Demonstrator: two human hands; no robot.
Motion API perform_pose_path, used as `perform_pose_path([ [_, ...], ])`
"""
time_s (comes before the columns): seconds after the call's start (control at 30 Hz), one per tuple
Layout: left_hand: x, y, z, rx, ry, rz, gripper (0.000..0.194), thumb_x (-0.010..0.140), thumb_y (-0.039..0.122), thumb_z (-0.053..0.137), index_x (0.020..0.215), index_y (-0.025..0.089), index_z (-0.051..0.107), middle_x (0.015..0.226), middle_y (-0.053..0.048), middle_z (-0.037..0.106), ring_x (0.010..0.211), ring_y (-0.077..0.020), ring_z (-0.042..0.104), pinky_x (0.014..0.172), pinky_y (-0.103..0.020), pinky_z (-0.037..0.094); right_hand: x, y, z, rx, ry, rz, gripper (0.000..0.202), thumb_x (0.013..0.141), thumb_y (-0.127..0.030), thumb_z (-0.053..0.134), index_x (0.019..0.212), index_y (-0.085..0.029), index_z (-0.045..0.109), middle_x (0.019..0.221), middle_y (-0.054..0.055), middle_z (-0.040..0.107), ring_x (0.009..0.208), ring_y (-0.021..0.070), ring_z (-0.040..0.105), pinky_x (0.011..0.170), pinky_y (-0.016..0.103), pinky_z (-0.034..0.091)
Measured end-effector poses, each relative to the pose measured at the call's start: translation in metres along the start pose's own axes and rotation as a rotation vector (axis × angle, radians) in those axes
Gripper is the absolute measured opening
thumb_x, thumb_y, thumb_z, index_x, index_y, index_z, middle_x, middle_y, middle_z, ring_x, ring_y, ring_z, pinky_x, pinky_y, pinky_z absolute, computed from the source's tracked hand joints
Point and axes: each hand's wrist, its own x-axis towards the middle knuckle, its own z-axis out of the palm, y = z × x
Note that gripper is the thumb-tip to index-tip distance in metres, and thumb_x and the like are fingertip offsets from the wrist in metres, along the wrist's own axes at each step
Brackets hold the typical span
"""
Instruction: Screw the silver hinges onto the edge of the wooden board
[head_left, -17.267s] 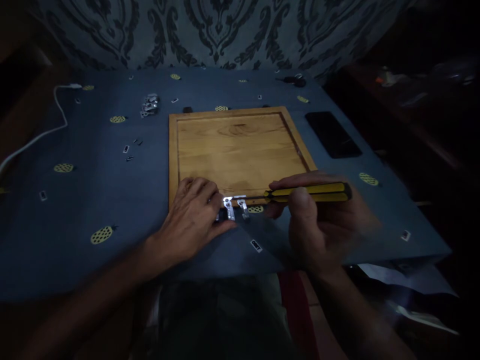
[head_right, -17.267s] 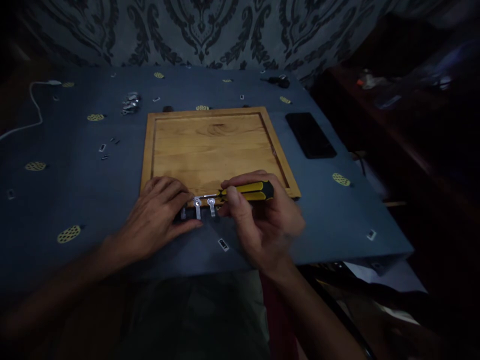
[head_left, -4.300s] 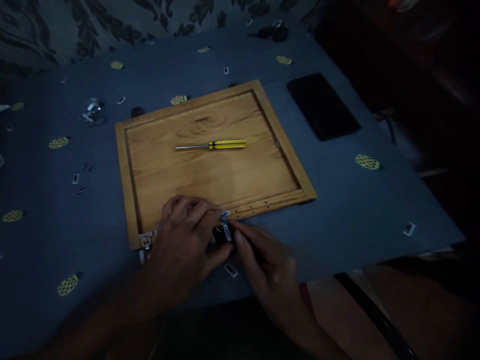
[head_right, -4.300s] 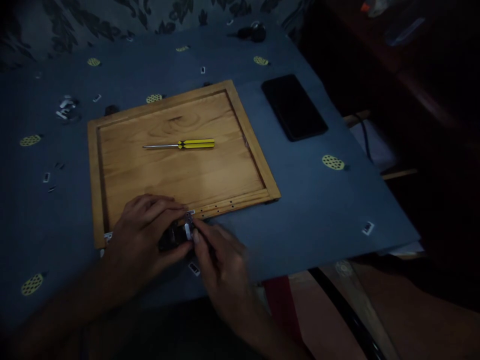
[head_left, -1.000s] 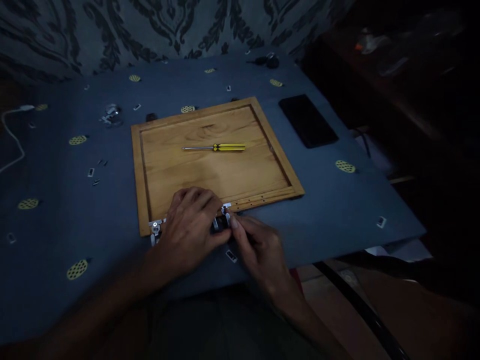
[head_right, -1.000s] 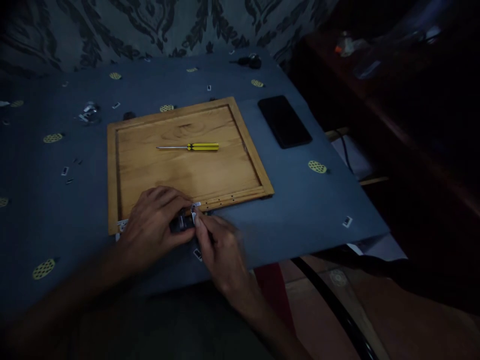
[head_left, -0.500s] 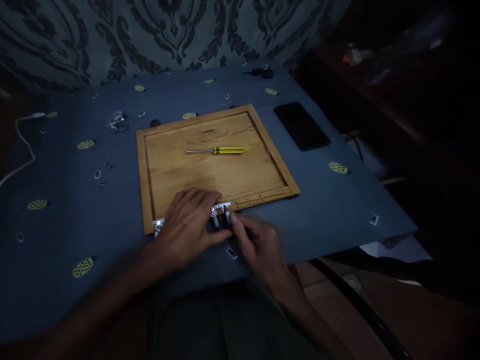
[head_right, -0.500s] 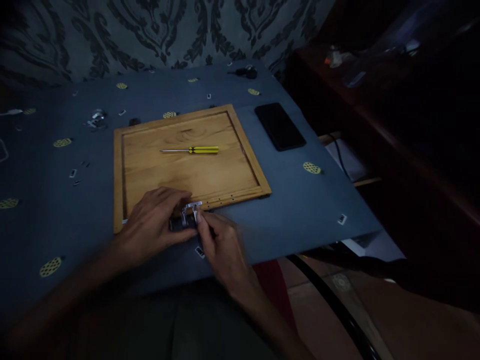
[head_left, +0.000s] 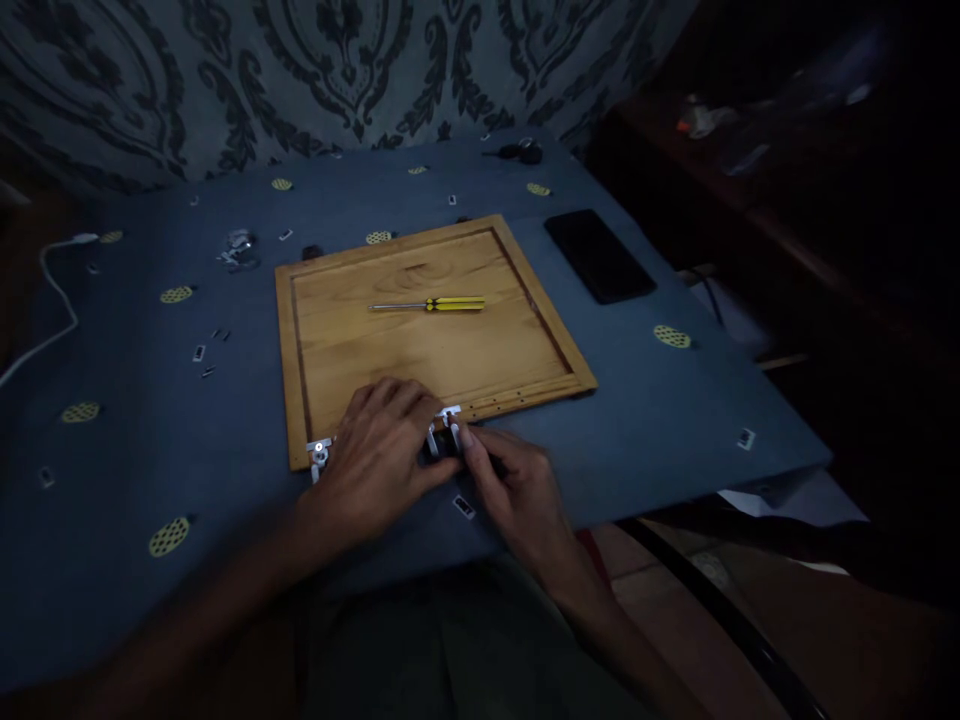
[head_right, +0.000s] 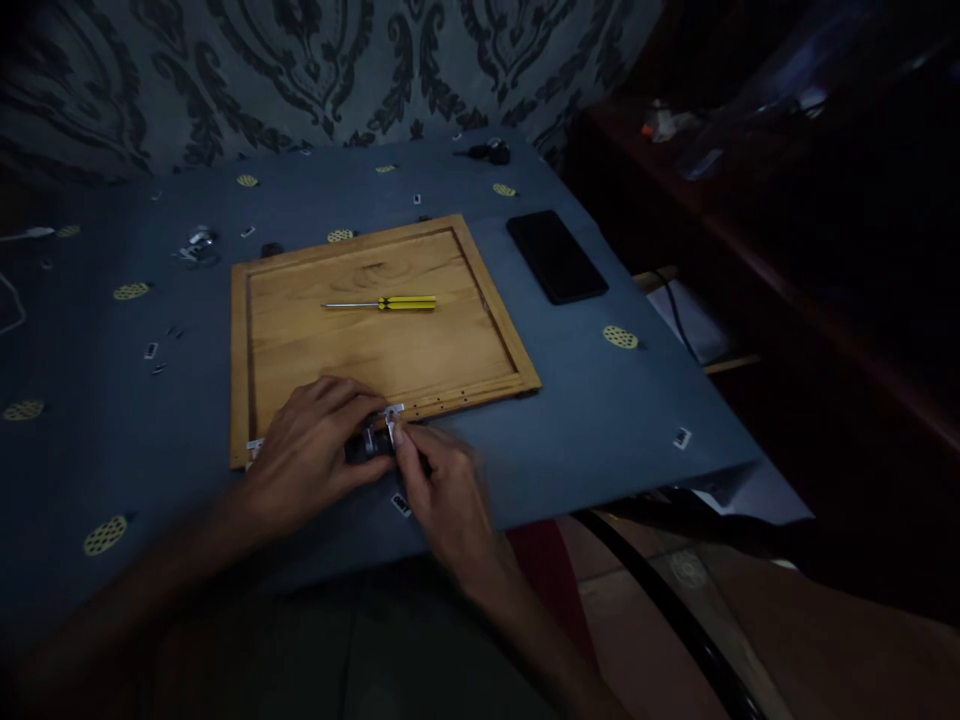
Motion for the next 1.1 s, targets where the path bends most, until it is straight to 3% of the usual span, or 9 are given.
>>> perform_pose_path([
  [0.37, 0.003, 0.005, -0.001, -0.039, -0.029, -0.05, 0.022, 0.088, 0.031, 0.077, 0.104, 0.018, 0.07, 0.111, -0.006, 0.07, 0.11, -0.0284, 0.061, 0.096, -0.046, 0.047, 0.0, 0.003, 0.0, 0.004, 0.008, -0.018, 0.031, 0.103, -0.03, 0.051, 0.098, -0.022, 0.08, 0.088, 0.005, 0.081, 0.078, 0.0205, 0.077, 0.071, 0.029, 0.06],
  [0.5, 0.007, 0.009, -0.006, -0.079, -0.076, -0.075, 0.026, 0.087, 0.037, 0.08, 0.102, 0.018, 0.07, 0.109, -0.004, 0.071, 0.109, -0.0247, 0.062, 0.096, -0.043, 0.047, 0.0, 0.012, 0.0, -0.022, 0.037, -0.068, 0.034, 0.101, -0.04, 0.054, 0.096, -0.023, 0.083, 0.083, 0.006, 0.083, 0.074, 0.0239, 0.079, 0.066, 0.03, 0.065],
  [0.63, 0.011, 0.005, -0.004, -0.072, -0.102, -0.08, 0.042, 0.082, 0.048, 0.083, 0.105, 0.016, 0.07, 0.111, -0.006, 0.07, 0.111, -0.0257, 0.062, 0.098, -0.043, 0.045, -0.002, 0.037, -0.005, -0.045, 0.099, -0.058, 0.039, 0.096, -0.054, 0.056, 0.092, -0.028, 0.085, 0.078, 0.006, 0.082, 0.072, 0.0272, 0.08, 0.061, 0.032, 0.066],
  [0.73, 0.013, 0.0, 0.003, -0.07, -0.103, -0.056, 0.048, 0.082, 0.056, 0.081, 0.105, 0.015, 0.07, 0.112, -0.008, 0.07, 0.113, -0.0278, 0.062, 0.099, -0.044, 0.046, 0.011, 0.048, -0.02, -0.123, 0.164, -0.009, 0.034, 0.091, -0.057, 0.063, 0.091, -0.03, 0.084, 0.076, 0.005, 0.082, 0.067, 0.0274, 0.078, 0.055, 0.033, 0.064],
  [0.8, 0.013, -0.001, 0.007, -0.067, -0.083, -0.036, 0.045, 0.085, 0.057, 0.077, 0.103, 0.016, 0.07, 0.112, -0.009, 0.07, 0.114, -0.0293, 0.062, 0.101, -0.046, 0.045, 0.034, 0.036, -0.027, -0.168, 0.202, -0.072, 0.035, 0.09, -0.059, 0.063, 0.091, -0.03, 0.083, 0.077, 0.005, 0.082, 0.065, 0.0266, 0.076, 0.054, 0.033, 0.063],
  [0.87, 0.012, -0.002, 0.008, -0.088, -0.059, -0.021, 0.044, 0.087, 0.055, 0.075, 0.11, 0.017, 0.069, 0.118, -0.011, 0.07, 0.118, -0.0312, 0.061, 0.102, -0.049, 0.045, 0.066, 0.008, -0.024, -0.16, 0.069, -0.245, 0.034, 0.092, -0.055, 0.062, 0.095, -0.028, 0.082, 0.082, 0.006, 0.082, 0.069, 0.0254, 0.076, 0.06, 0.034, 0.063],
  [0.93, 0.01, -0.002, 0.007, -0.141, -0.013, -0.009, 0.055, 0.085, 0.05, 0.078, 0.127, 0.017, 0.064, 0.132, -0.013, 0.067, 0.123, -0.0333, 0.059, 0.102, -0.05, 0.046, 0.101, -0.029, -0.003, -0.17, -0.115, -0.448, 0.03, 0.095, -0.047, 0.061, 0.096, -0.026, 0.081, 0.082, 0.007, 0.08, 0.072, 0.0236, 0.075, 0.064, 0.033, 0.061],
  [1.03, 0.01, -0.003, 0.007, -0.186, 0.011, 0.009, 0.062, 0.084, 0.047, 0.079, 0.136, 0.018, 0.06, 0.139, -0.015, 0.065, 0.125, -0.0361, 0.059, 0.101, -0.051, 0.048, 0.147, -0.077, 0.054, -0.365, -0.559, -0.594, 0.023, 0.098, -0.025, 0.057, 0.097, -0.022, 0.079, 0.089, 0.007, 0.079, 0.083, 0.0209, 0.075, 0.073, 0.032, 0.058],
  [1.1, 0.011, -0.004, 0.009, -0.17, -0.008, 0.017, 0.053, 0.084, 0.047, 0.078, 0.125, 0.015, 0.067, 0.135, -0.017, 0.067, 0.126, -0.0385, 0.058, 0.101, -0.054, 0.049, 0.169, -0.093, 0.099, -0.431, -0.692, -0.611, 0.017, 0.094, -0.019, 0.062, 0.091, -0.021, 0.079, 0.093, 0.006, 0.079, 0.085, 0.0201, 0.074, 0.077, 0.031, 0.057],
])
